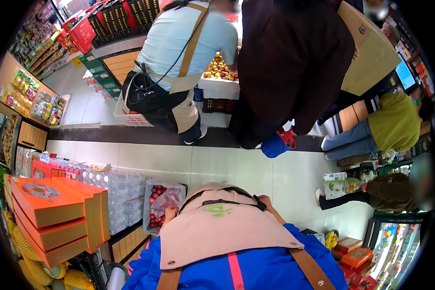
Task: The person carries a white styrofoam tray of plums from inside a grocery store to the outdoor display area, places it on the ground, and then returns to handle a cardboard box and a roll of plastic bags. The person arranges the plums in the tray and prepares packaging materials.
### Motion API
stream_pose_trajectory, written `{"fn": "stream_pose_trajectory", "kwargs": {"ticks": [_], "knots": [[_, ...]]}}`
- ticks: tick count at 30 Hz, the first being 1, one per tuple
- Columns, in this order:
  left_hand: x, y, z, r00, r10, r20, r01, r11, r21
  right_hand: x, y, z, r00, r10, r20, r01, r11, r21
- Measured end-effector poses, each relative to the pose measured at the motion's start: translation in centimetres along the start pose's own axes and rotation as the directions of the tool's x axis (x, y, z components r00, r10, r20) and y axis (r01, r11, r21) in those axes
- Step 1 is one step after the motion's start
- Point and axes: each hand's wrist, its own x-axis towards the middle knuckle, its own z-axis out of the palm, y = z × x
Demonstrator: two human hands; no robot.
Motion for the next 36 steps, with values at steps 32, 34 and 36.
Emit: {"fn": "stream_pose_trajectory", "kwargs": {"ticks": [32,34,36], "knots": [[-0.7,-1.1,-5.5,0.998,0.058,0.036,-0.055,0.994,-0.095,-3.5,-4.4,5.0,1.0,-0.006,-0.031,0.004,0.998,-0.066],[-1.2,0.1,-5.9,0.998,0.055,0.034,-0.052,0.994,-0.093,-4.0,-5.8,4.7,1.0,-0.014,-0.007,0.013,0.994,-0.11],[-0.8,2.9,-6.0,0.995,0.096,0.031,-0.093,0.992,-0.086,-4.0,-7.2,3.7,0.999,-0.045,-0.009,0.043,0.989,-0.139]]}}
